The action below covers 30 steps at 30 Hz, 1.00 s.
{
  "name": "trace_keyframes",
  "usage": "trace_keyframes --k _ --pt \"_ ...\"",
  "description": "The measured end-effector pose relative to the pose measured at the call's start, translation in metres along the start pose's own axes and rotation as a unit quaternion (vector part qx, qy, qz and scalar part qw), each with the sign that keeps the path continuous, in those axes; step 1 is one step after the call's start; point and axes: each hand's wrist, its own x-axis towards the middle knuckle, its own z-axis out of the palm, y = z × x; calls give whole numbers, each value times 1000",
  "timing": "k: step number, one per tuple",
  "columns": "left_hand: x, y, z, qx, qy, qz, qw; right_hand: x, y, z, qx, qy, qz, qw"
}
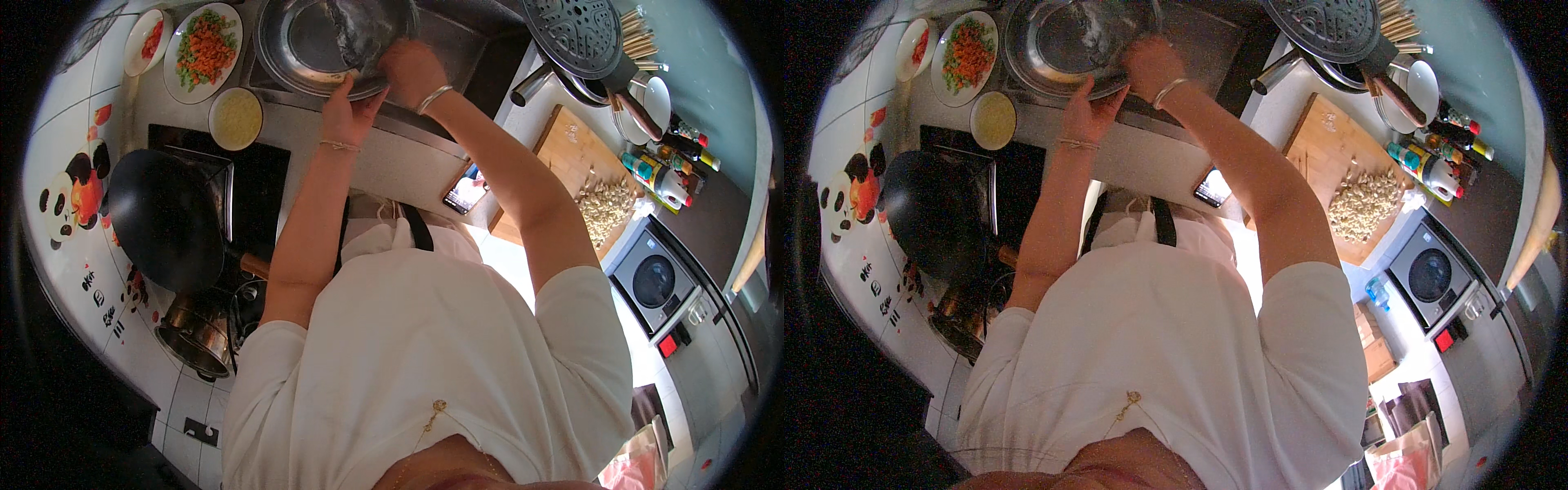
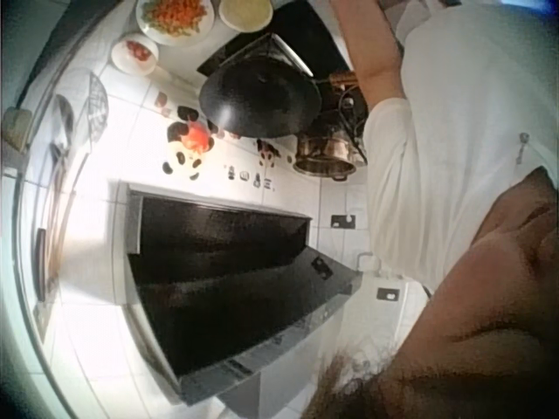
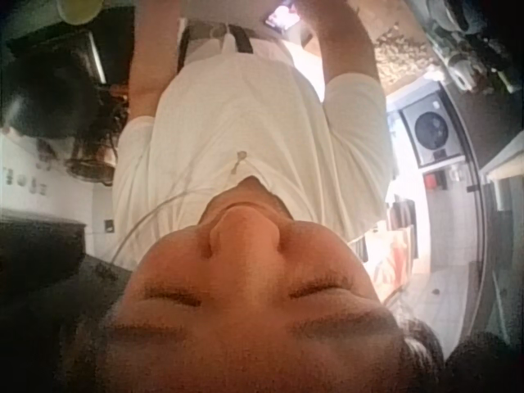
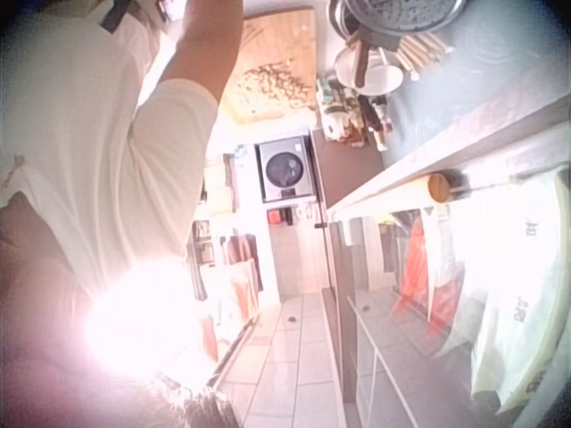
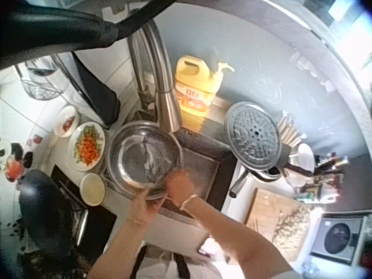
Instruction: The person rinses a metal steamer insert and a large metal bowl under a kitchen faucet by hand.
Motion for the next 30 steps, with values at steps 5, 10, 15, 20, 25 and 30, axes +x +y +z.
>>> trace_keyframes --k 5,10,15,20,25,30 --pt "18 -3 -24 86 83 -26 992 -6 -31 4 243 -5 48 969" --pt "-2 -9 -7 48 73 1 996 -3 19 5 155 -52 50 985" --pt "-5 -13 -4 47 99 12 994 -20 -10 20 245 18 47 968" --pt "-10 -10 -6 38 93 -23 995 -7 4 -15 125 -127 42 983" --pt "-10 -11 -1 55 119 -30 991 -13 -9 23 270 19 30 962" --pt "-8 -7 9 85 102 -4 991 -8 8 -15 123 -58 24 990"
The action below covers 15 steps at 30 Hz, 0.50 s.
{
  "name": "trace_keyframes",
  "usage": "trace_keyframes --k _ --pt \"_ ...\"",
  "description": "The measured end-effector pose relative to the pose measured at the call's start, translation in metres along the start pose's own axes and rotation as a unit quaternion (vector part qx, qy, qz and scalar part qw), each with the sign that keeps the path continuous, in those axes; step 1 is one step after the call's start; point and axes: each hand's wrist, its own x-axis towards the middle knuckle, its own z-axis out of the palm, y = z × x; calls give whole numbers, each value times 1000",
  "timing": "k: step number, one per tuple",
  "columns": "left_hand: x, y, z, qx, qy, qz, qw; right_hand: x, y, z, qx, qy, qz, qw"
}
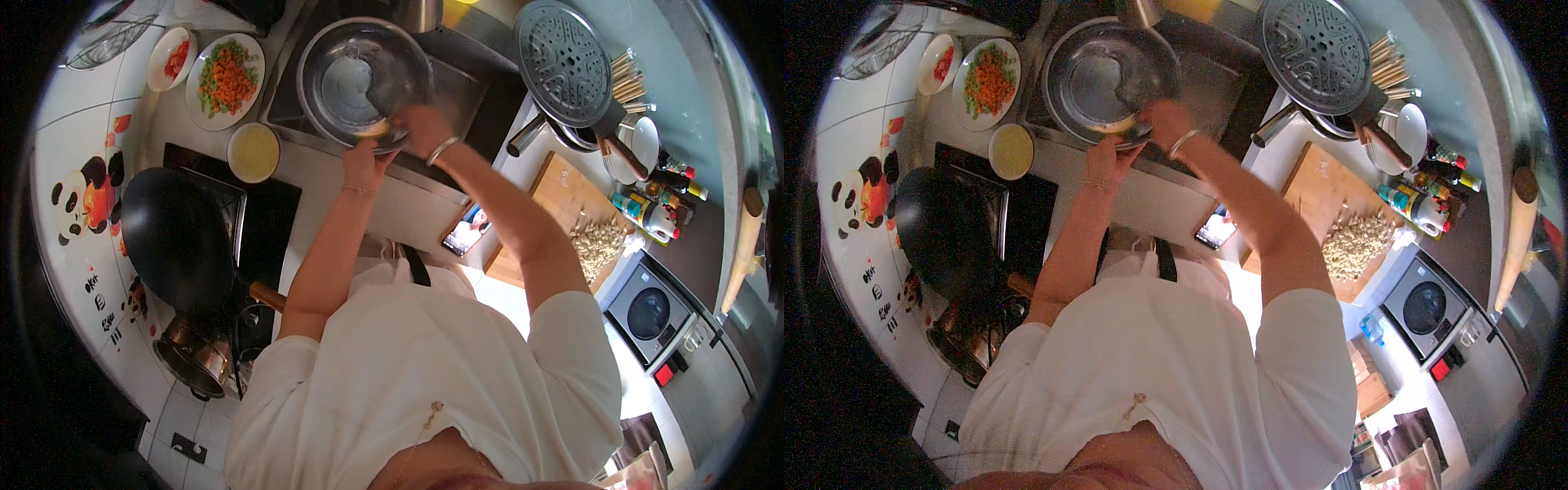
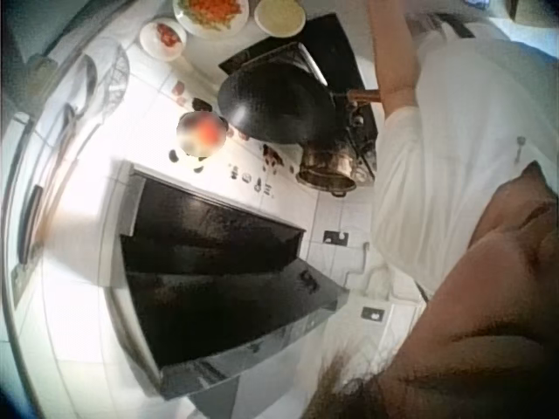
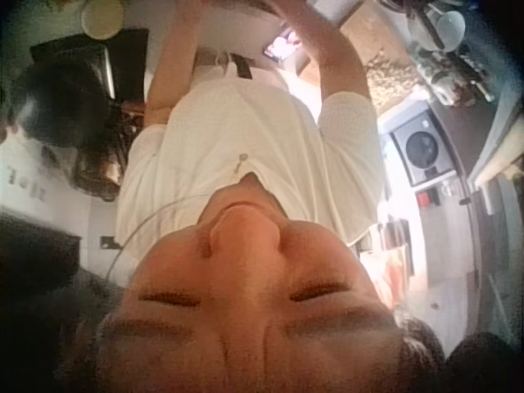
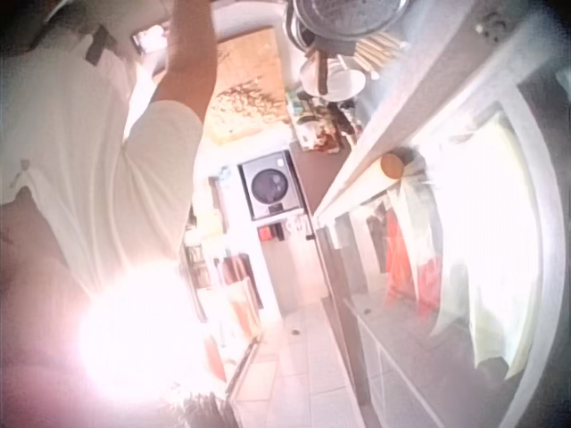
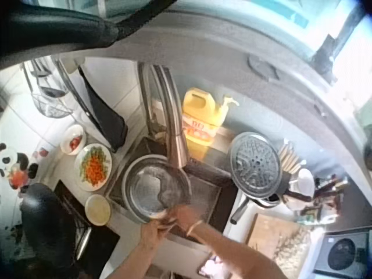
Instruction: The person rinses a metal steamer insert and a large metal bowl under a kitchen faucet by hand.
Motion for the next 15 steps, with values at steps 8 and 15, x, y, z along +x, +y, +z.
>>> trace_keyframes --k 8,15 --pt "1 -2 0 12 2 22 1000 0 9 12 47 -12 9 999" --pt "-5 2 -2 24 -17 24 999 -6 20 -7 125 78 3 989"
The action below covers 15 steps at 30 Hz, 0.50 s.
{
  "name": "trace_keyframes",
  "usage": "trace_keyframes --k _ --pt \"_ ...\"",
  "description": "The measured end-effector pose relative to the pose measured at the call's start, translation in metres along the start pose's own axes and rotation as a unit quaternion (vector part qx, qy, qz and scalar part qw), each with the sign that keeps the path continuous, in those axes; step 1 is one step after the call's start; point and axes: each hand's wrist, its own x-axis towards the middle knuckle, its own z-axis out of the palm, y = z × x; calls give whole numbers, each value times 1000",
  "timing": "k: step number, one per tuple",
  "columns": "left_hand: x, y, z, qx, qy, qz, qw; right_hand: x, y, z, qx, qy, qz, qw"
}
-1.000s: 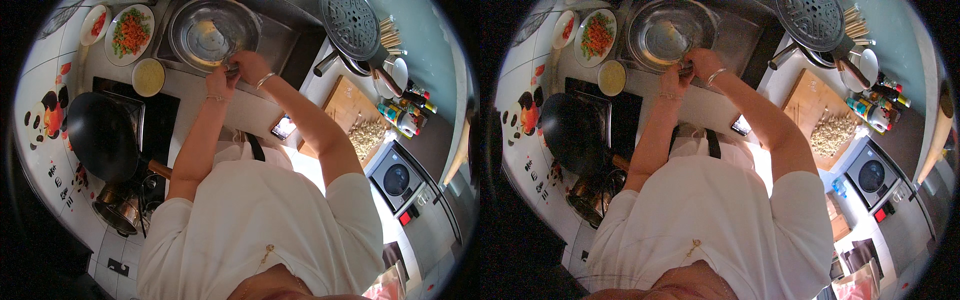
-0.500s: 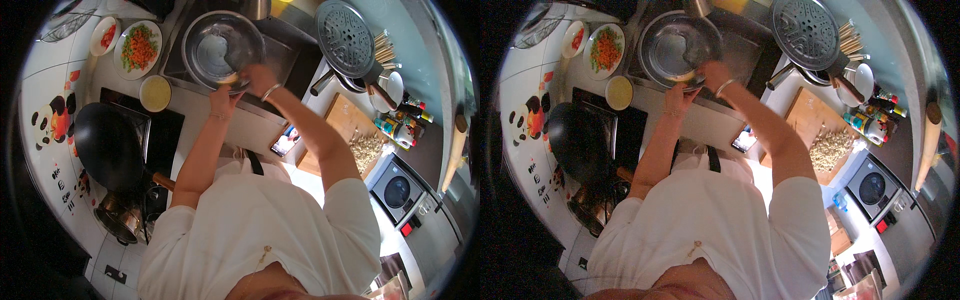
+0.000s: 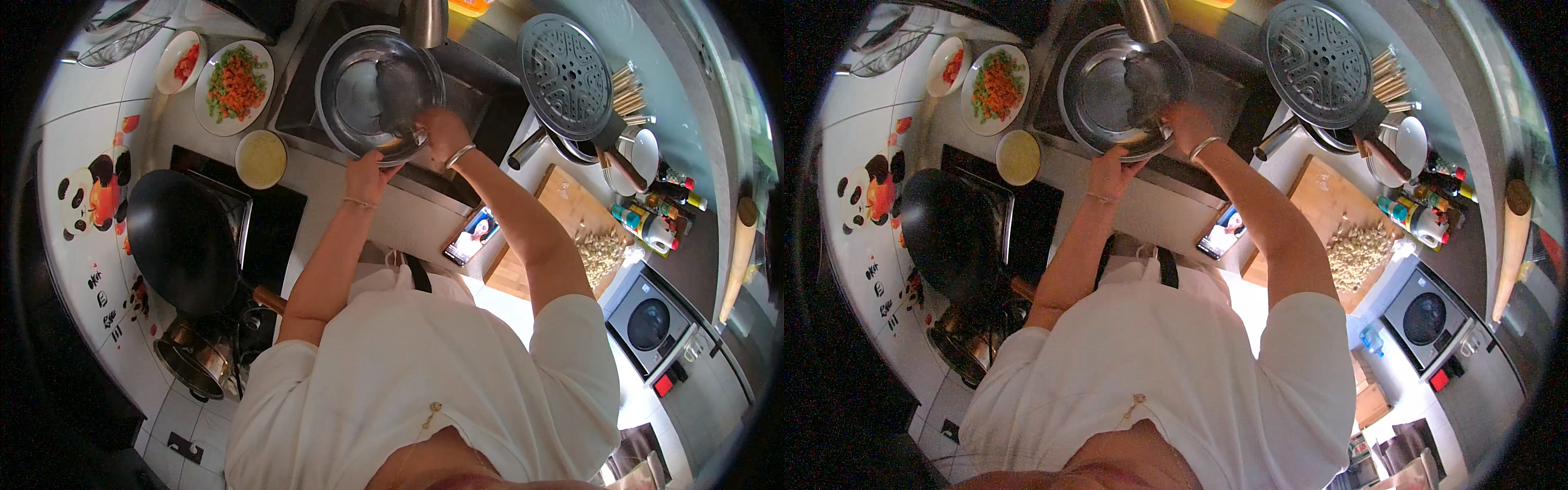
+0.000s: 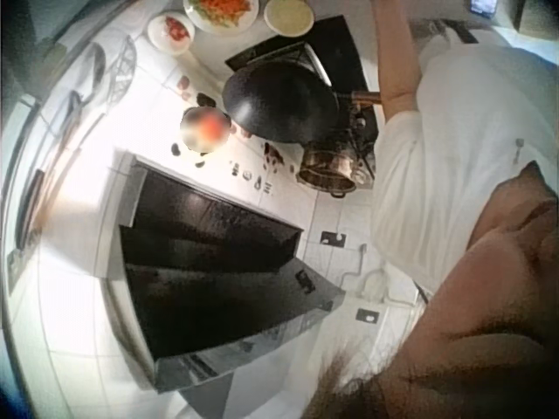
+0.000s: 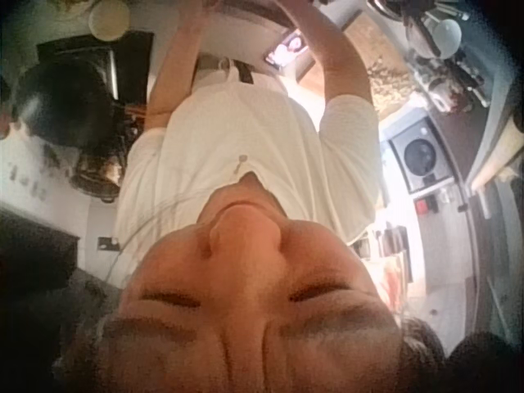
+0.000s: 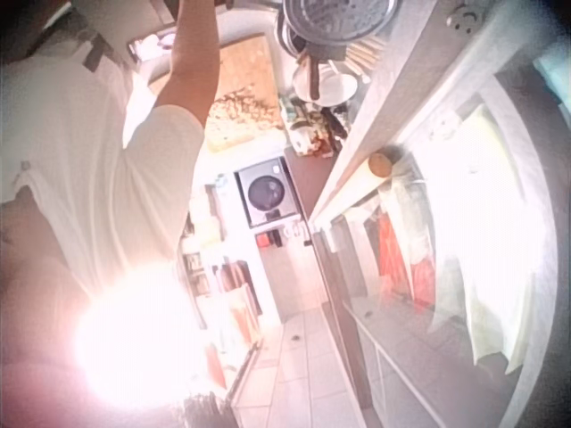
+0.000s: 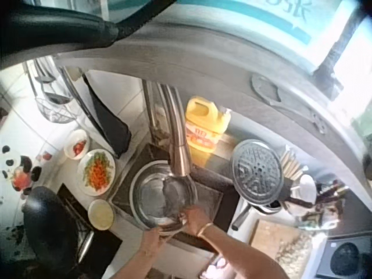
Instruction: The person rinses a metal steamer insert and a large metal bowl under a kitchen faucet by hand.
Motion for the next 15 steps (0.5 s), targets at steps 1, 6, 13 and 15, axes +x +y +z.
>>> trace_keyframes --k 1,6,13,15 --pt "2 1 0 7 -9 6 1000 1 -7 -1 -74 -22 -7 997" --pt "4 -4 -8 5 10 -4 1000 -14 -24 41 37 45 -23 998" --pt "5 2 -2 4 23 -19 1000 -12 -37 27 18 32 -15 999" --pt "-1 3 -3 5 36 -30 999 -11 -30 35 33 19 -34 999"
